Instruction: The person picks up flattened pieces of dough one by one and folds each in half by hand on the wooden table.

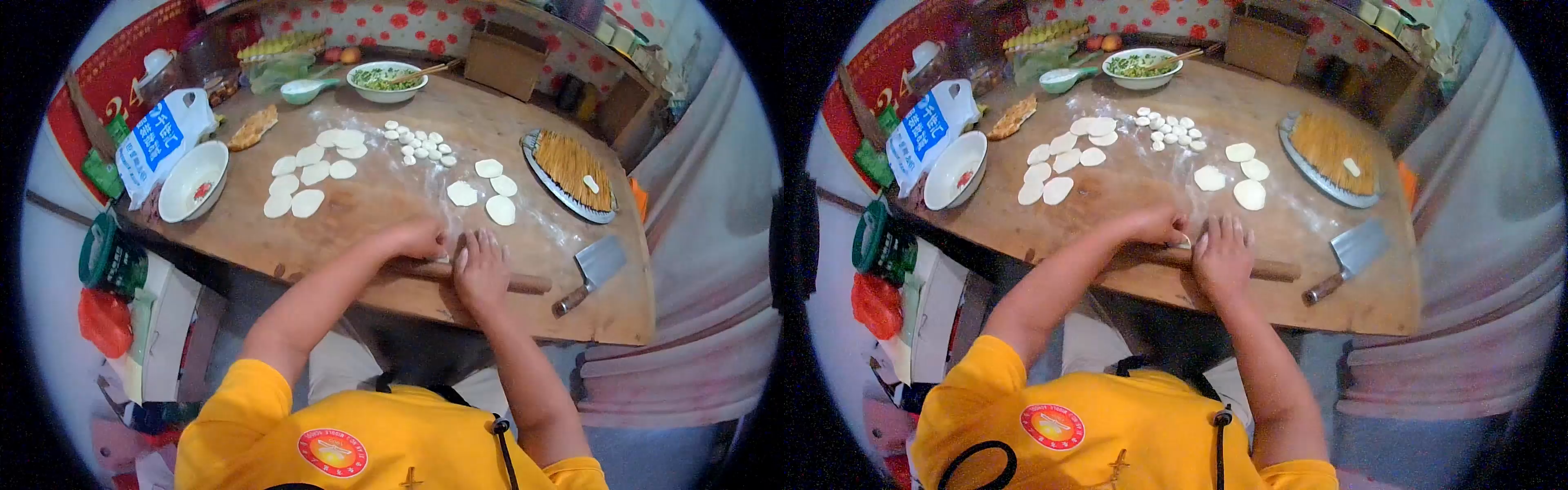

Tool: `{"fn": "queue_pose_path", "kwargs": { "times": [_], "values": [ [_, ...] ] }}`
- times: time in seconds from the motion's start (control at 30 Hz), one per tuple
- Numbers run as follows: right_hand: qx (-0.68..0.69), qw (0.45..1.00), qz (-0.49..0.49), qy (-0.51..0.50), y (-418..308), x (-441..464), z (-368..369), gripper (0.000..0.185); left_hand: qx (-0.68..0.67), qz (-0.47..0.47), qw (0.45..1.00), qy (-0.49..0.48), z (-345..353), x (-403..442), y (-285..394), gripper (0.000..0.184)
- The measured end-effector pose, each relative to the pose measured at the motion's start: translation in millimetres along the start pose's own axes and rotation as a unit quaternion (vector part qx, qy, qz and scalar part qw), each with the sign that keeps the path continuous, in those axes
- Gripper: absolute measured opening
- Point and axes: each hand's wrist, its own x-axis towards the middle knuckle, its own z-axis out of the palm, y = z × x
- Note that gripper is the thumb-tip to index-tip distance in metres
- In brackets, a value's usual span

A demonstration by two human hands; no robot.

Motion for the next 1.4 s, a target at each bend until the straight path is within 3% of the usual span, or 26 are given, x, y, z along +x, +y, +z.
{"fn": "queue_pose_path", "kwargs": {
  "times": [0.17,0.3,0.4,0.5,0.6,0.73,0.8,0.83,0.9,1.03,1.1,1.13,1.23,1.27,1.33,1.4],
  "values": [
    [-0.018,0.999,0.007,-0.026,9,33,11,0.043,0.020,-0.042,0.995,0.091,4,14,-12,0.013],
    [-0.011,0.998,-0.061,0.027,2,-5,0,0.036,-0.147,-0.002,0.986,0.079,10,-7,-37,0.011],
    [-0.004,0.999,0.025,-0.027,-2,18,2,0.036,-0.087,0.021,0.994,0.060,9,-4,-36,0.009],
    [-0.024,1.000,0.000,-0.009,3,31,12,0.036,0.037,-0.024,0.997,0.056,-3,-5,-19,0.012],
    [-0.030,0.998,-0.041,0.046,-3,-7,6,0.035,-0.004,0.023,0.999,0.023,-4,-14,-16,0.015],
    [0.006,1.000,0.003,-0.009,-1,23,12,0.033,0.020,0.020,0.997,0.066,4,5,-26,0.016],
    [-0.002,0.999,-0.038,0.024,0,21,14,0.033,0.014,-0.088,0.993,0.082,-3,7,-32,0.019],
    [-0.001,0.996,-0.072,0.052,-2,15,15,0.033,0.012,-0.091,0.992,0.087,-1,3,-43,0.019],
    [0.007,0.995,-0.093,0.047,-5,-9,8,0.034,-0.219,-0.067,0.959,0.167,6,-4,-61,0.013],
    [0.007,0.998,-0.059,0.015,-17,3,-8,0.035,-0.224,-0.043,0.969,0.100,7,-25,-28,0.012],
    [0.043,0.994,0.030,-0.100,-19,35,-7,0.034,0.023,0.008,0.989,0.146,8,-5,-27,0.011],
    [0.020,0.999,-0.030,0.016,-14,33,11,0.034,-0.029,-0.033,0.994,0.099,6,0,-28,0.013],
    [-0.003,0.997,-0.078,0.009,-6,4,16,0.035,-0.113,-0.041,0.993,0.015,-7,-9,-16,0.013],
    [-0.041,0.998,-0.051,-0.003,-10,1,14,0.037,-0.116,-0.038,0.992,0.019,-9,-2,-17,0.013],
    [-0.014,0.999,-0.031,-0.025,-6,25,20,0.037,0.025,0.036,0.997,0.070,3,5,-17,0.010],
    [0.012,0.999,-0.012,-0.032,-10,46,20,0.040,0.016,0.014,0.997,0.077,-5,7,-18,0.009]
  ]
}}
